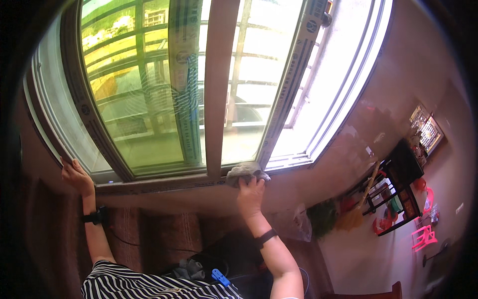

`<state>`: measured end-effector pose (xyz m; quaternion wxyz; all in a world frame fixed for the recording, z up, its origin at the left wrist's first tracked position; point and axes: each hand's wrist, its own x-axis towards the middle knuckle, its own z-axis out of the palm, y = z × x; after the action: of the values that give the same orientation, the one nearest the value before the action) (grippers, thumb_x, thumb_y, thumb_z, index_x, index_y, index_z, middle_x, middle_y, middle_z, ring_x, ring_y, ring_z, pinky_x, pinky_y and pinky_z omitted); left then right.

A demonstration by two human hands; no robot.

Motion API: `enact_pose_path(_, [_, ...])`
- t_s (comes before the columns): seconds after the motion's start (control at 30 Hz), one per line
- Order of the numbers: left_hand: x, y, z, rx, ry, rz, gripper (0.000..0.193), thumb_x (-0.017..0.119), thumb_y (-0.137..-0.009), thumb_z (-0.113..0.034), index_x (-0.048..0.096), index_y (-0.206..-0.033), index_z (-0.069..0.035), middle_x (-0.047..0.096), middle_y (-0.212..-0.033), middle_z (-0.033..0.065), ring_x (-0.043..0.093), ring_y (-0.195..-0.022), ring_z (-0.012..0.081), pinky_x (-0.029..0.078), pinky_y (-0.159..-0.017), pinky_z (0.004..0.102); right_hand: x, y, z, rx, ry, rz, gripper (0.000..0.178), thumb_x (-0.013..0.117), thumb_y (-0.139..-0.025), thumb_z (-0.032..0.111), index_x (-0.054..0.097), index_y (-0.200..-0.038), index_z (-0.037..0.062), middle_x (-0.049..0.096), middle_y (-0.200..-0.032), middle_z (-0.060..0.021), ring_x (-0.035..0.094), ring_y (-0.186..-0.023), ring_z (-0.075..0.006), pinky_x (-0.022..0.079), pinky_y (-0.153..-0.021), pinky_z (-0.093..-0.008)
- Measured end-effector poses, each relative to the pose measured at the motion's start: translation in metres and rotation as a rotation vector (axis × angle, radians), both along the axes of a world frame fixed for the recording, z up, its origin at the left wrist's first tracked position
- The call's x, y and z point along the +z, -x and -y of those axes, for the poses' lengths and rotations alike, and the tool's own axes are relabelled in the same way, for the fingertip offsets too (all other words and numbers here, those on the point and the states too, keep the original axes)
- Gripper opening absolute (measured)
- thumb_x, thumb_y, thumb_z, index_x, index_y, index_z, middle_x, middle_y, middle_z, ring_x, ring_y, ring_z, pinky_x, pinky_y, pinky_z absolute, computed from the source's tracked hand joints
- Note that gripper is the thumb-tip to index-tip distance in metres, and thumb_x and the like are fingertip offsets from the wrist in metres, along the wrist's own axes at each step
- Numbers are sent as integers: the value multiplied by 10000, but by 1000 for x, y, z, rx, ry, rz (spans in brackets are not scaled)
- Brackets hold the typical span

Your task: Clean the window panes and the frame using a cloth.

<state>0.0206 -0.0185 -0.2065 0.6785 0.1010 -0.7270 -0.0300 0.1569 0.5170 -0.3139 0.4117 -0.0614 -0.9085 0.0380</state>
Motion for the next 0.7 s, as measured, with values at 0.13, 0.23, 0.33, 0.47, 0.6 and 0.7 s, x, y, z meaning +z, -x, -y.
enact_pose_path(0.13, [5, -4, 1, 76, 64, -3, 518, 514, -995, -322, 440, -1406, -16, 592, -1043, 198, 573, -934, 350, 466, -809, 440, 40, 5, -19, 197, 99, -69, 359, 638, -736, 33, 644, -1093, -3, 457, -1263, -398, 403, -1202, -585, 283, -1080, -607])
enact_pose_path(0.23, [4, -2, 17, 145, 11, 20, 510, 516, -993, -332, 456, -1391, -18, 600, -1029, 189, 589, -909, 346, 479, -784, 437, 128, 23, -21, 134, 6, -303, 386, 682, -712, -19, 631, -1094, -12, 514, -1184, -357, 443, -1146, -576, 283, -1074, -630])
enact_pose_path(0.33, [7, -3, 19, 150, 2, 14, 492, 519, -992, -324, 471, -1376, -20, 606, -1006, 184, 600, -880, 350, 487, -758, 443, 231, 38, -24, 81, -167, -461, 420, 702, -723, -3, 592, -1129, 13, 535, -1130, -281, 461, -1114, -515, 309, -1041, -616])
enact_pose_path(0.47, [9, -8, 20, 123, -8, 16, 493, 529, -988, -321, 473, -1372, -17, 610, -1009, 189, 604, -870, 357, 491, -752, 453, 307, 56, -18, 30, -216, -579, 334, 671, -806, 81, 583, -1125, 36, 500, -1174, -230, 439, -1066, -446, 372, -934, -549])
enact_pose_path(0.6, [21, -20, 8, 71, -8, 28, 466, 553, -976, -320, 516, -1315, -3, 610, -1009, 214, 605, -864, 386, 502, -760, 455, 276, 55, -13, -55, -205, -430, 322, 673, -808, 118, 589, -1102, 16, 487, -1168, -214, 438, -1050, -443, 397, -876, -546])
enact_pose_path(0.7, [6, -5, 22, 134, 26, -30, 481, 541, -980, -335, 505, -1321, 3, 586, -1073, 231, 584, -934, 399, 488, -818, 459, 187, 48, -23, -42, -264, -368, 273, 682, -790, 152, 595, -1013, 21, 435, -1294, -303, 415, -1172, -529, 399, -858, -586])
